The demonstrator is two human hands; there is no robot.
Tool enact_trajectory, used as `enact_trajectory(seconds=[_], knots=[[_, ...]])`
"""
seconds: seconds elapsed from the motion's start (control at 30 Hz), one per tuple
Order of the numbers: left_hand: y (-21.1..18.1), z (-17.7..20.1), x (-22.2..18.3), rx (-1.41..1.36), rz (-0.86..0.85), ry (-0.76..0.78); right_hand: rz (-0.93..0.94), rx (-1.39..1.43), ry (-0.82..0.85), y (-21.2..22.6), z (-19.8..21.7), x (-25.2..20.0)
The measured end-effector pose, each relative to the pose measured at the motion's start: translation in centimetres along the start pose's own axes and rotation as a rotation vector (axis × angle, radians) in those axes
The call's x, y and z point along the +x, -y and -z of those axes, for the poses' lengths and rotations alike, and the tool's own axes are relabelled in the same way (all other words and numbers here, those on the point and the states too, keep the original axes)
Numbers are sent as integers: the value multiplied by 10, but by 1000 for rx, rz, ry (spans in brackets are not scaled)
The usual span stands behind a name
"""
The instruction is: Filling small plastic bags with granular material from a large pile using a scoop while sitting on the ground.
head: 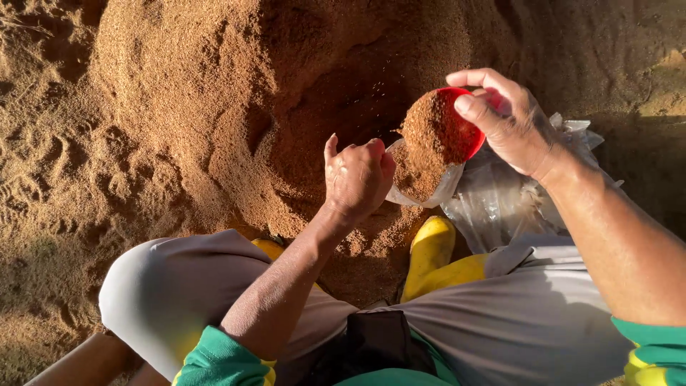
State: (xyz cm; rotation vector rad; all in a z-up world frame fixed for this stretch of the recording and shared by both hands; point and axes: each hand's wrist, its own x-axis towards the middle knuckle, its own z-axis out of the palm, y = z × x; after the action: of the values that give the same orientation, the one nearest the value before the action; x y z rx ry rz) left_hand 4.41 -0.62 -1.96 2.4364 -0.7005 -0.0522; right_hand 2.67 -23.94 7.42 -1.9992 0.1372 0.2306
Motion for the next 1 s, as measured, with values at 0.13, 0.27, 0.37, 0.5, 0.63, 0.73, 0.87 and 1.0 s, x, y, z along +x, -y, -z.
enact_trajectory(seconds=[0.13,0.27,0.37,0.5,0.63,0.73,0.87,1.0], knots=[[-3,3,2,-56,34,27,59,-171,-42,-9,-7,-14],[-5,4,4,-39,82,81,262,-344,-109,-10,-15,-19],[-2,0,4,-24,77,101,472,-599,-171,-34,-20,-17],[-1,-2,4,-29,66,105,570,-885,-161,-32,-23,-23],[-2,5,4,-72,120,144,852,-1093,-197,-63,-19,-18],[-2,7,4,-97,149,192,966,-1033,-258,-76,-25,-20],[-3,8,4,-101,142,201,996,-996,-366,-67,-29,-23],[-1,9,2,-75,110,202,957,-891,-475,-82,-31,-16]])
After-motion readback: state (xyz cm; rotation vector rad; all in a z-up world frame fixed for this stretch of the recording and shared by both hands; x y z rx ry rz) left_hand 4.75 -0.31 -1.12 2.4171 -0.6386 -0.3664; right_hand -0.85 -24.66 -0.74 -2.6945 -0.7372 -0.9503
